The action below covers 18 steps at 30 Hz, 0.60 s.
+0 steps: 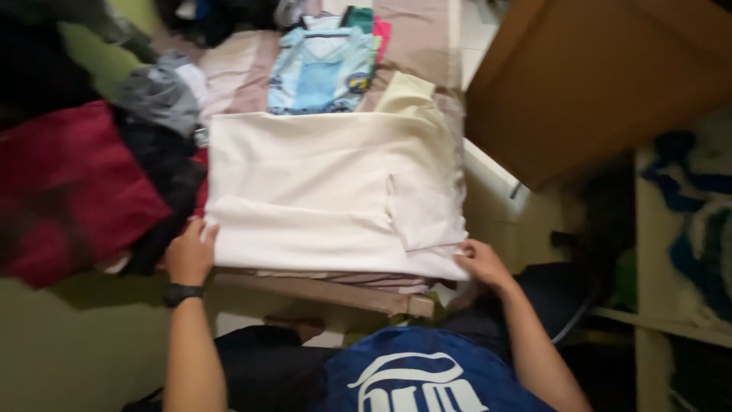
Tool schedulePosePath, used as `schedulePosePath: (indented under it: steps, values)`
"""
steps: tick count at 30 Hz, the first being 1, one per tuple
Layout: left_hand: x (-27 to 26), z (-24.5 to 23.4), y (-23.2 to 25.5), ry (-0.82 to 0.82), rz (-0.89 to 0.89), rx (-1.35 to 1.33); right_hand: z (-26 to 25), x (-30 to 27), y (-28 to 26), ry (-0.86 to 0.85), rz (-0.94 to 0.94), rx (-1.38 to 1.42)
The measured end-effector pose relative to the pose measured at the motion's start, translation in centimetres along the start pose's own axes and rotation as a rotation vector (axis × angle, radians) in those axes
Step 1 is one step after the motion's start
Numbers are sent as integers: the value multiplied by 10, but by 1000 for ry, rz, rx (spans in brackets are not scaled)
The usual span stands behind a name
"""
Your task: Folding various items of clothing including jerseys, t-shirts, and trousers, and placing them into a closet shelf.
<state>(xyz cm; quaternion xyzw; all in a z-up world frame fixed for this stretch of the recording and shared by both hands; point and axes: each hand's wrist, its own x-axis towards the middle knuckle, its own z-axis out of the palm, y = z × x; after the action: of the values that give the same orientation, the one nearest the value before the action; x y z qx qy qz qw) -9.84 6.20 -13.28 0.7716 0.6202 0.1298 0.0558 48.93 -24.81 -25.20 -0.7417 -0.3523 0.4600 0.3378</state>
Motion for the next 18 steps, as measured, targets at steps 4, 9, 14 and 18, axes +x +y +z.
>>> schedulePosePath:
  steps: [4,9,14,18]
  values:
    - [-10,-7,-9,63,32,161,3,-6,-22,81,-34,87]
    - [-19,-1,-11,11,119,329,9,-7,2,68,11,33]
    - [-24,-9,-6,-106,81,384,-2,-22,-20,100,23,152]
    - [-25,-32,27,-193,-167,531,-4,-15,-14,47,104,287]
